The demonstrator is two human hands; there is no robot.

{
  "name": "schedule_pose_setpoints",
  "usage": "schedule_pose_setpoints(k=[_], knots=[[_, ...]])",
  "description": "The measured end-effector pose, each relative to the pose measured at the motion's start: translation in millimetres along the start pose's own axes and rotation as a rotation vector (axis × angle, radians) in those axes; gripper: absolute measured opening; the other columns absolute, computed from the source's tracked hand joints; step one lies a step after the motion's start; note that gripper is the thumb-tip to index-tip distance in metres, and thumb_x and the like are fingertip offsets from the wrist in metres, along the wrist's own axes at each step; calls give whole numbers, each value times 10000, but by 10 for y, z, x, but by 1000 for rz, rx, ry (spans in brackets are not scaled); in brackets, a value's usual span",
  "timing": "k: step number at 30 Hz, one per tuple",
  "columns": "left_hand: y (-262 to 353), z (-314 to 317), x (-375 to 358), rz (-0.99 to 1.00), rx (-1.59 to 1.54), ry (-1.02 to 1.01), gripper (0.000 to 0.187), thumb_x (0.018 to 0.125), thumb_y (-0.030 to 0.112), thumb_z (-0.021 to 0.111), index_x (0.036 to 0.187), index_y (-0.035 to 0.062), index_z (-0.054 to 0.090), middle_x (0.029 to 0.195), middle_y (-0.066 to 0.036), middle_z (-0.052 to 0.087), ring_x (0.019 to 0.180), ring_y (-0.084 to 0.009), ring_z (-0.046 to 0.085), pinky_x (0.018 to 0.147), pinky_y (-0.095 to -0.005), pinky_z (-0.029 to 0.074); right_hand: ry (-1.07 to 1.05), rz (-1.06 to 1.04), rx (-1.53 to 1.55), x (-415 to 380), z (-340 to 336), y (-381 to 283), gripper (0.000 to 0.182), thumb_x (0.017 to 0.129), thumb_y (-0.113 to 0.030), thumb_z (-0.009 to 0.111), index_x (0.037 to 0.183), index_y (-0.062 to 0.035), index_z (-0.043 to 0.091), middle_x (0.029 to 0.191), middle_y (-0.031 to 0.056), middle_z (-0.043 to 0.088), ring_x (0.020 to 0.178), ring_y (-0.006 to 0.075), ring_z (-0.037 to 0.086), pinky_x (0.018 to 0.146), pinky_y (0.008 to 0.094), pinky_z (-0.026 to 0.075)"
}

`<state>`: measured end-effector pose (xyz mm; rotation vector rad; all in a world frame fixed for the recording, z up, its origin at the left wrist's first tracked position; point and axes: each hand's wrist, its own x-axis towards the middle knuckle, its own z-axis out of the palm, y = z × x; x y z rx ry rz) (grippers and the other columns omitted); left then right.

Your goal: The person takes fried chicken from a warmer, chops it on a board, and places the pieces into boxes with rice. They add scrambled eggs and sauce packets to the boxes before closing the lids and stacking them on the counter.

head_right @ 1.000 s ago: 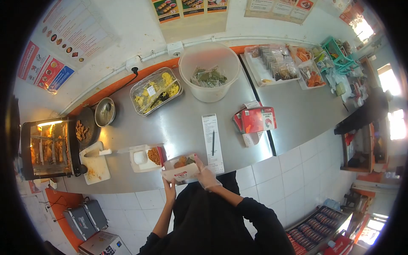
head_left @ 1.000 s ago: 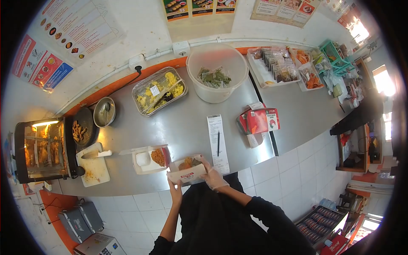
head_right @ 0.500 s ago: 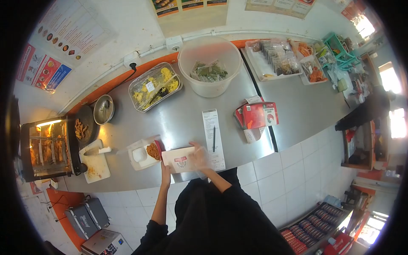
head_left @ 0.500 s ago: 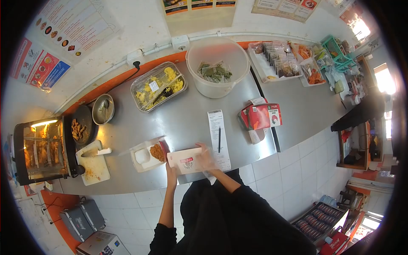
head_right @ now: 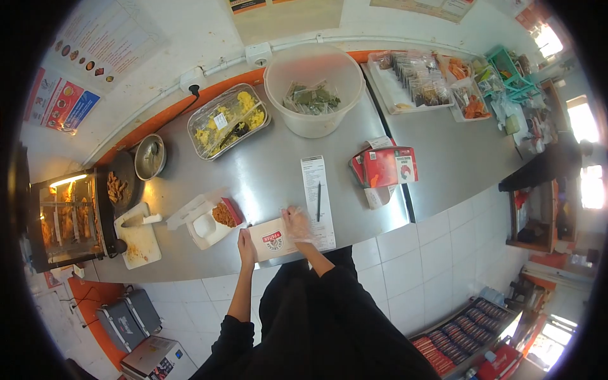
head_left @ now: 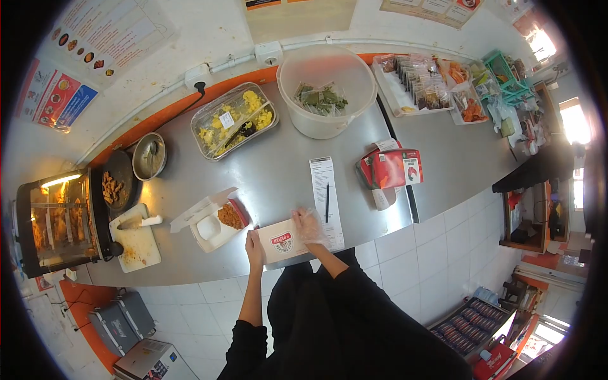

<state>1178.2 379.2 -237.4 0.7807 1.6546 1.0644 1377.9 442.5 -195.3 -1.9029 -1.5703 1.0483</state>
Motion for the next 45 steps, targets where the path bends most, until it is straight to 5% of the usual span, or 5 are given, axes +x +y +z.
schedule_pose_setpoints(k=[12,20,26,35,45], knots=[[591,265,-290,748,909,377,193,874,190,677,1000,44,660,975,-128,560,999,-295,511,898,-471,367,129,-722,-315,-77,-38,-109,153,880,-210,593,885,-58,610,904,145,598,876,333,584,761,459,454],[299,149,-268,482,840,142,235,843,201,708,991,36,631,1009,-122,561,1070,-326,482,970,-469,348,-57,-793,-324,-49,169,92,186,887,-250,568,888,-67,607,862,104,591,850,280,589,726,413,463],[444,199,-186,511,755,200,186,863,202,681,922,32,631,922,-138,599,917,-353,551,822,-462,433,14,-713,-304,-6,-136,-352,309,871,-333,610,974,-42,626,959,127,626,937,314,603,812,441,472],[544,182,-376,589,587,71,149,906,188,623,960,52,654,930,-124,621,892,-317,601,819,-387,496,-1117,-243,-487,255,-543,-613,780,642,-672,727,1048,-8,702,1096,223,655,1057,337,623,871,449,510],[1100,-286,-170,601,680,816,245,977,166,519,1121,-27,567,1119,-193,561,1107,-352,499,1017,-430,350,-487,170,421,-340,-3621,899,376,889,-424,654,831,-53,644,693,-15,562,648,87,531,622,259,449]])
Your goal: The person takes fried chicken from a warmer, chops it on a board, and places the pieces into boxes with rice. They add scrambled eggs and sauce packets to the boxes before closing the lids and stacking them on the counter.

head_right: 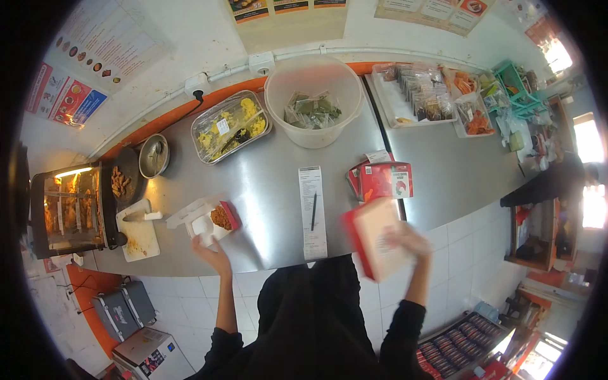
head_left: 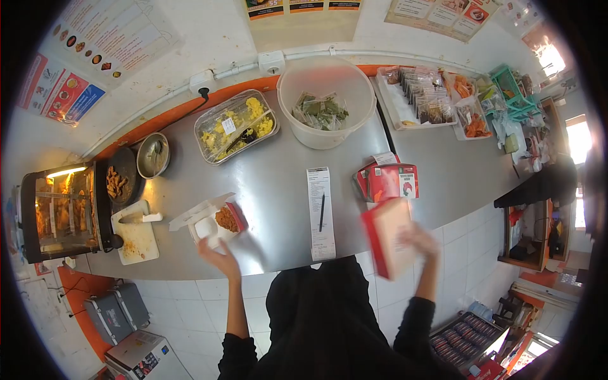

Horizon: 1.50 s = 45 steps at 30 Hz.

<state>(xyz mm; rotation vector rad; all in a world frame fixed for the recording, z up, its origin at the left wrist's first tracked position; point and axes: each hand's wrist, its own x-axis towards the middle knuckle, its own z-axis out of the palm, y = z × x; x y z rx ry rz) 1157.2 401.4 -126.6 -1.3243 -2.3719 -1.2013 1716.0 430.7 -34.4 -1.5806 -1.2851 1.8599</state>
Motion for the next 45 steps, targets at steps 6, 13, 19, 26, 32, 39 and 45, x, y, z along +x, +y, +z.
schedule_pose_setpoints(k=[6,13,19,26,32,39,45], knots=[[-1908,380,-5,-296,29,-127,353,1003,182,473,1255,-61,524,1148,-260,594,1090,-389,557,947,-431,419,788,206,251,-749,-1219,565,597,887,-552,617,1191,-38,606,1022,73,631,920,160,617,819,338,501],[-1250,615,18,-271,83,-501,330,1006,142,439,1245,-63,536,1112,-283,629,998,-397,620,874,-423,471,1265,665,-847,254,-1954,1433,520,878,-438,629,1259,-85,596,1215,195,619,1119,369,589,981,437,451],[-155,859,-235,-289,-120,-516,298,1006,116,419,1209,-55,556,1058,-280,635,958,-399,626,847,-427,479,1389,-440,-521,1624,-952,-1549,159,837,-87,611,958,-33,699,959,155,688,879,303,659,815,379,512],[299,1080,-356,-410,-310,-618,331,1024,154,400,1232,-58,547,1062,-243,643,987,-353,625,861,-405,472,7,-400,-1227,3824,475,-2386,454,764,-210,714,1200,-153,601,1072,175,641,1036,339,621,902,429,485],[274,981,-400,-473,-491,-748,432,1056,257,365,1349,-48,449,1298,-203,533,1217,-289,503,1041,-372,382,-80,-137,-1652,4372,601,-1994,906,597,-168,820,1408,-238,420,1247,183,578,1139,368,590,951,441,484],[95,812,-259,-494,-496,-701,354,1048,213,394,1309,-10,477,1253,-158,533,1107,-233,561,951,-360,435,-117,-238,-1574,4704,273,-2090,291,650,-127,780,916,-60,684,877,161,684,835,308,682,785,387,557],[-192,763,-103,-488,-577,-638,316,1043,219,418,1262,13,516,1243,-132,527,1048,-212,588,916,-339,466,-81,-200,-808,4114,12,-2357,260,666,-221,764,865,-67,701,911,122,699,770,261,674,743,385,547]])
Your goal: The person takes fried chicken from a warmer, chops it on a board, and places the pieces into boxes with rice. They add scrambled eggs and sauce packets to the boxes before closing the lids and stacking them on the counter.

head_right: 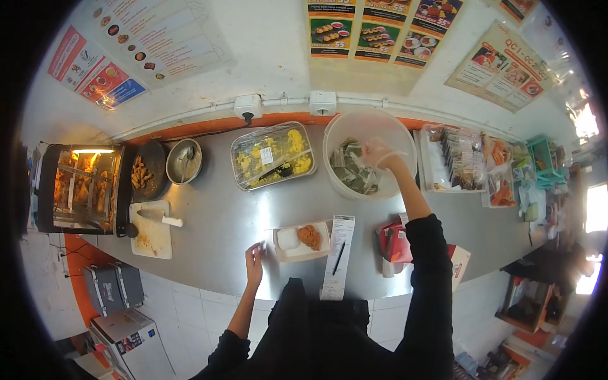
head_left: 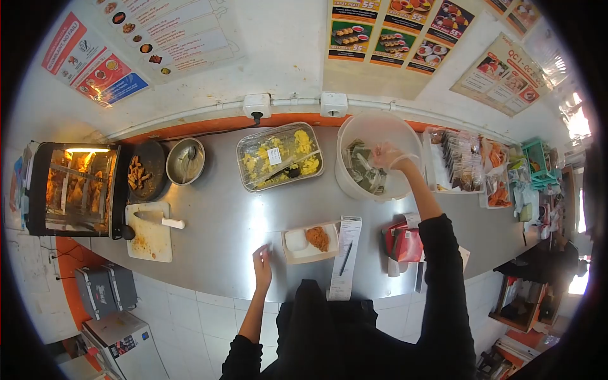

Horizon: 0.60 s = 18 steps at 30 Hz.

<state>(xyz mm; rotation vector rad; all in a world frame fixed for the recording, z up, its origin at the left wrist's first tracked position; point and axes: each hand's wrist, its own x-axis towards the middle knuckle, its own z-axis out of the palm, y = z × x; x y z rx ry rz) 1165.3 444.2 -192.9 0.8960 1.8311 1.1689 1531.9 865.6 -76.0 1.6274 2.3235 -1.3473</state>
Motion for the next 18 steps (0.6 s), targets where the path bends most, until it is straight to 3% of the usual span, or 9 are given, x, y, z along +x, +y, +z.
schedule_pose_setpoints(k=[1,4,6,9,12,13,15,17,18], knots=[[-75,-22,28,-2,-47,6,316,1043,225,422,1255,13,520,1244,-133,524,1052,-215,588,923,-342,468,28,39,-293,-41,-25,5,299,674,-244,761,913,-71,713,937,122,702,810,262,678,769,388,544],[33,-76,60,-2,-42,6,319,1043,236,425,1246,11,522,1238,-141,519,1065,-230,590,934,-347,477,-130,-204,-265,37,169,192,363,687,-237,765,1008,-69,734,997,175,682,973,283,643,879,410,502],[60,-126,52,8,-4,2,319,1044,242,421,1247,19,525,1233,-139,513,1065,-238,596,922,-350,486,-105,-15,-326,75,308,23,406,672,-277,767,1016,-65,738,1150,190,647,1070,301,605,912,408,483],[170,-255,-67,21,-11,22,324,1041,262,433,1248,32,530,1230,-122,511,1024,-223,612,883,-342,490,-69,53,-754,291,473,63,440,658,-320,766,1004,-49,739,1108,193,675,989,345,634,874,416,501],[98,-448,-227,-11,-26,88,320,1041,267,431,1242,40,535,1227,-119,513,992,-207,619,847,-327,489,-18,37,-747,404,403,-78,411,679,-303,759,977,-21,731,976,186,706,871,315,667,799,385,528],[72,-525,-279,-28,-16,107,306,1041,253,425,1232,43,539,1233,-110,514,977,-193,620,824,-314,487,111,-12,-473,325,379,-160,364,695,-264,750,965,-21,731,929,173,709,841,291,671,775,369,532],[-63,-654,-344,-56,-12,151,297,1040,240,423,1229,43,540,1233,-102,519,971,-190,620,826,-313,486,353,-105,77,-378,99,-966,269,727,-187,732,940,-22,732,836,147,715,781,243,680,728,338,540],[-149,-739,-300,-71,4,190,283,1034,219,435,1224,39,542,1217,-95,533,973,-193,618,831,-312,487,385,-189,510,-925,209,-1405,156,754,6,669,896,-35,720,841,105,704,829,169,670,761,305,536],[-147,-746,-277,-66,-6,199,279,1034,214,437,1223,38,542,1212,-96,535,972,-195,617,833,-313,488,254,-298,761,-1169,354,-1551,158,763,57,653,877,-37,708,858,87,697,842,166,665,790,308,534]])
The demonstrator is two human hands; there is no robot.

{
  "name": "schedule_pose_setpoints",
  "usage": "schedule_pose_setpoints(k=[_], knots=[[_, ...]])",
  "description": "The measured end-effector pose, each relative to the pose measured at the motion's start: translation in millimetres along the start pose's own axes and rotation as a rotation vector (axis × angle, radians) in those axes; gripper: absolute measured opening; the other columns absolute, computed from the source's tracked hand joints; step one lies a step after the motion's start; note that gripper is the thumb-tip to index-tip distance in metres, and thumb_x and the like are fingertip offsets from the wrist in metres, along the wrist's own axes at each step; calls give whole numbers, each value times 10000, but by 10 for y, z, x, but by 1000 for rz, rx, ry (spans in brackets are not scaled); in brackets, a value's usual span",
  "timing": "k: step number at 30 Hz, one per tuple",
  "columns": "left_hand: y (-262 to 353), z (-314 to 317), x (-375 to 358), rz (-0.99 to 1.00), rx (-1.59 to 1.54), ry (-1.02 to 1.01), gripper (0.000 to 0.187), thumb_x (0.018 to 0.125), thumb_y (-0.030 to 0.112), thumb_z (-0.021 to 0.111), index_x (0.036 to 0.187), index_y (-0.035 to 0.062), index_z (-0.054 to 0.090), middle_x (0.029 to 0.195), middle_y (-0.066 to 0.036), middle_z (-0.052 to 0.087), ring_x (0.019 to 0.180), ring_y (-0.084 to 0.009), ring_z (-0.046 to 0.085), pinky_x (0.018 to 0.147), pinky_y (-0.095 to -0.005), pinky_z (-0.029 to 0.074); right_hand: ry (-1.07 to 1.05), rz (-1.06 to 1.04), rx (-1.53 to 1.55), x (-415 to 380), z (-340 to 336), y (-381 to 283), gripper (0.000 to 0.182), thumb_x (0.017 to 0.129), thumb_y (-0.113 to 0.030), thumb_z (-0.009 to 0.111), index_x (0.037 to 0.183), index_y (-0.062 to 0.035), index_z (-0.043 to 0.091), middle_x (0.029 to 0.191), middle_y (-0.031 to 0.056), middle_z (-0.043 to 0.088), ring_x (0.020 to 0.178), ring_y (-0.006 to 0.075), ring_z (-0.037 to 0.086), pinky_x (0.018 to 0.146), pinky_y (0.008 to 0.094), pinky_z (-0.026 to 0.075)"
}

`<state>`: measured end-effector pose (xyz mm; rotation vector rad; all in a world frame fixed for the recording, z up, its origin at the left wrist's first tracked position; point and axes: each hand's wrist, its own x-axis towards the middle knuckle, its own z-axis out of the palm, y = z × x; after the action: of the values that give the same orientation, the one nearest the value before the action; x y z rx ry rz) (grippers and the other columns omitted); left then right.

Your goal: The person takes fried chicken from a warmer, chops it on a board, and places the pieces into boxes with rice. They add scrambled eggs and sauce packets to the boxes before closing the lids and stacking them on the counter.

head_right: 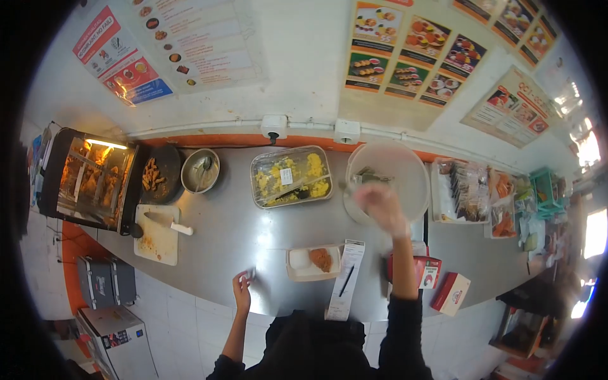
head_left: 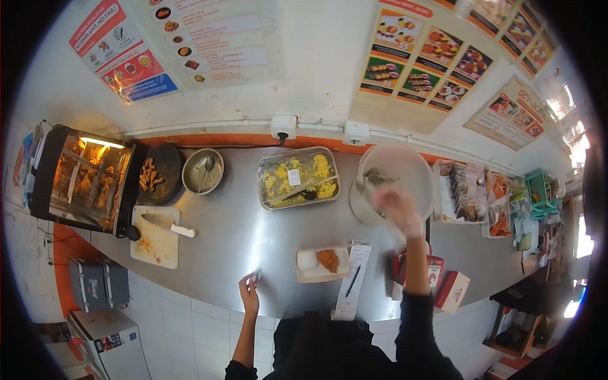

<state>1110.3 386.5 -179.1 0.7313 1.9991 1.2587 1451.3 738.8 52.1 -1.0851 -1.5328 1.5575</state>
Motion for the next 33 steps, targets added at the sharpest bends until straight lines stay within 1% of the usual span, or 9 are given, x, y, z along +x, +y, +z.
schedule_pose_setpoints(k=[1,5,10,13,17,19,22,30,33], knots=[[41,6,67,4,-9,6,275,1033,208,439,1221,37,542,1207,-97,537,972,-196,617,834,-314,489,-109,-22,277,-248,187,-24,181,772,109,638,858,-39,695,875,70,690,856,162,659,820,312,533],[251,204,528,71,-47,-40,287,1033,224,445,1237,40,529,1248,-96,530,992,-194,611,870,-325,483,-346,100,323,-815,901,661,102,801,53,680,858,-31,684,928,81,679,899,208,650,895,330,514],[738,578,1275,128,-78,-117,287,1021,196,472,1260,43,512,1285,-111,501,1067,-234,584,900,-335,487,-287,-271,-653,-979,1286,1258,180,897,-121,632,1029,-9,683,1047,112,674,986,221,644,915,338,508],[902,794,1711,172,-25,-88,375,1006,261,510,1284,10,487,1285,-145,501,1105,-249,566,890,-342,485,-325,145,-142,-661,1396,960,173,882,-162,639,977,-39,714,943,140,689,913,245,654,830,364,504],[389,1219,2460,104,51,-89,536,992,370,520,1290,-69,448,1196,-223,543,1107,-294,556,888,-366,473,-81,38,-554,324,1640,1048,293,913,-222,549,1122,-47,655,915,172,678,868,332,657,762,411,516],[615,1279,2553,-5,-10,-170,558,1000,393,486,1239,-110,449,1077,-267,576,1033,-343,564,893,-404,453,-159,77,-1045,931,1766,1333,306,907,-183,537,1152,-37,648,988,189,677,908,349,650,816,469,493],[311,1424,2749,125,146,-99,494,1004,361,475,1160,-107,468,1031,-271,576,950,-352,579,857,-418,454,-156,-5,-1145,1253,1998,1662,269,869,-151,541,1090,-51,659,928,204,668,871,379,640,792,509,482],[357,1457,2319,-25,36,-196,389,1009,315,458,1059,-59,363,808,-250,571,705,-399,593,685,-443,458,164,84,-947,1060,2031,1782,207,791,-162,612,943,-22,625,798,207,652,839,377,642,782,480,484],[295,1550,2116,-56,-70,-176,394,1014,322,457,1050,-57,358,771,-223,590,712,-328,636,642,-404,522,408,200,-737,961,1977,1574,206,776,-169,627,895,-1,624,738,203,639,851,368,641,767,471,480]])
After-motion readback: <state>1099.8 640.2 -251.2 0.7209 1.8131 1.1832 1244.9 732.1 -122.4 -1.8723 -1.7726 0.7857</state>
